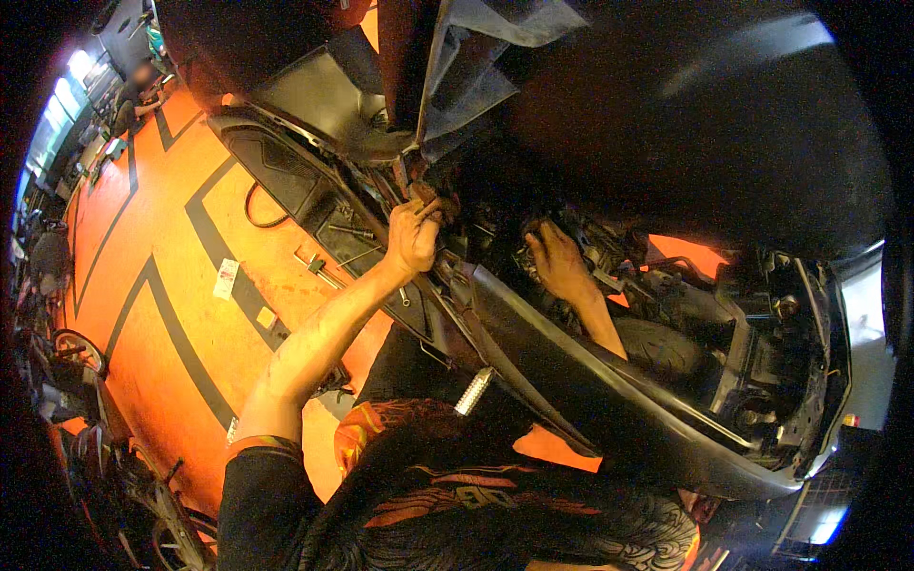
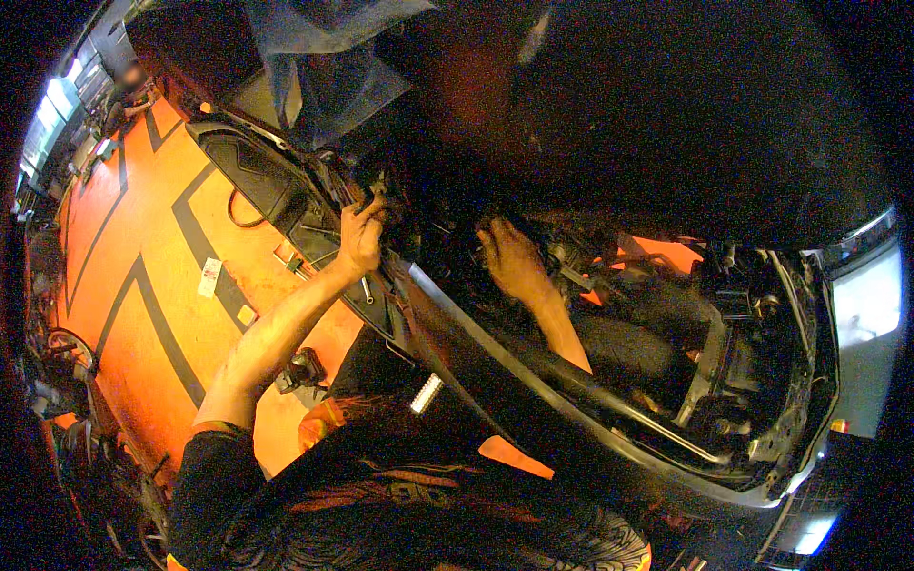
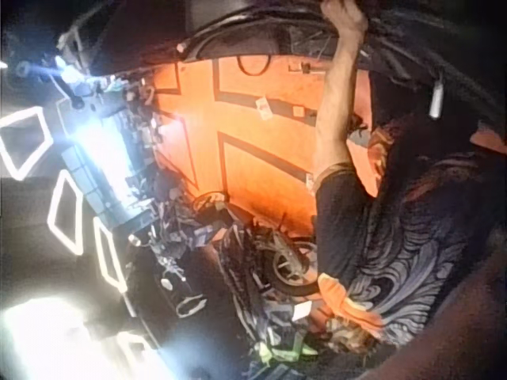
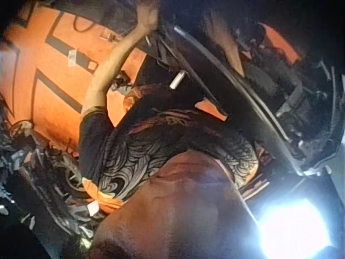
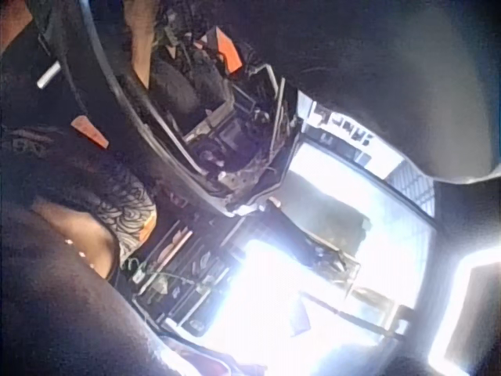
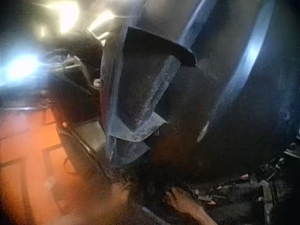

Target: The person works on a motorcycle using an impact driver to loosen components, then uses a socket wrench and a long metal rod to manipulate parts within the engine compartment.

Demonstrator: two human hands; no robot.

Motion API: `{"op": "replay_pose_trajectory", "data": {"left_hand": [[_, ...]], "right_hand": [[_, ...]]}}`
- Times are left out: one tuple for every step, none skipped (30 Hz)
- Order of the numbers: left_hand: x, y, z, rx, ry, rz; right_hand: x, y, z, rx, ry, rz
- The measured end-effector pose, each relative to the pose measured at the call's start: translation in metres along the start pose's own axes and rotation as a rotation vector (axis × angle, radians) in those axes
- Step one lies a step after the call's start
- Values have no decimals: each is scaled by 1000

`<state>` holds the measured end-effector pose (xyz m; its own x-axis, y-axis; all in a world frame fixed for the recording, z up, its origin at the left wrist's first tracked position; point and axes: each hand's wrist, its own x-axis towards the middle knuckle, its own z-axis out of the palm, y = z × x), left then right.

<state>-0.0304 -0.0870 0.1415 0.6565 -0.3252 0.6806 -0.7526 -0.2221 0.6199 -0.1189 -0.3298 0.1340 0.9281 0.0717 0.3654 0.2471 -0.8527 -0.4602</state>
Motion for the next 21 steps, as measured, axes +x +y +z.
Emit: {"op": "replay_pose_trajectory", "data": {"left_hand": [[-2,-3,-2,26,-1,22],[-3,-6,-3,45,60,55],[-3,-6,-4,42,56,56],[-3,-7,-5,47,21,22],[-3,-7,-7,54,-12,-12],[-3,-6,-6,57,-6,-11],[-2,-2,3,28,41,0],[0,0,10,-2,87,10],[-1,0,6,3,94,5],[-1,-2,0,0,34,-26],[-1,-3,-4,-4,-26,-57],[0,-1,-6,82,23,53],[-2,0,-5,85,29,50],[-2,2,-3,50,66,59],[-2,4,-4,16,102,68],[-1,4,-7,12,32,-12],[3,5,4,-17,22,0],[2,2,3,19,36,28],[0,-1,2,54,49,57],[-4,-4,0,27,31,10],[-4,-8,-1,32,29,10]], "right_hand": [[-1,1,3,5,0,-10],[-3,2,6,34,41,-64],[-10,3,7,57,84,-105],[-20,8,13,60,118,-9],[-35,9,21,62,116,-9],[-50,12,28,56,219,-17],[-63,15,28,33,325,-13],[-71,19,27,17,328,-8],[-75,18,32,154,329,7],[-76,19,36,290,329,24],[-74,22,37,292,323,19],[-72,27,36,273,291,-28],[-70,30,36,255,259,-75],[-66,29,35,254,261,-85],[-62,28,33,258,261,-67],[-58,26,31,261,261,-50],[-65,27,21,240,272,-5],[-64,23,23,252,270,20],[-64,21,25,262,269,46],[-63,24,27,65,319,-59],[-61,24,29,-138,393,-152]]}}
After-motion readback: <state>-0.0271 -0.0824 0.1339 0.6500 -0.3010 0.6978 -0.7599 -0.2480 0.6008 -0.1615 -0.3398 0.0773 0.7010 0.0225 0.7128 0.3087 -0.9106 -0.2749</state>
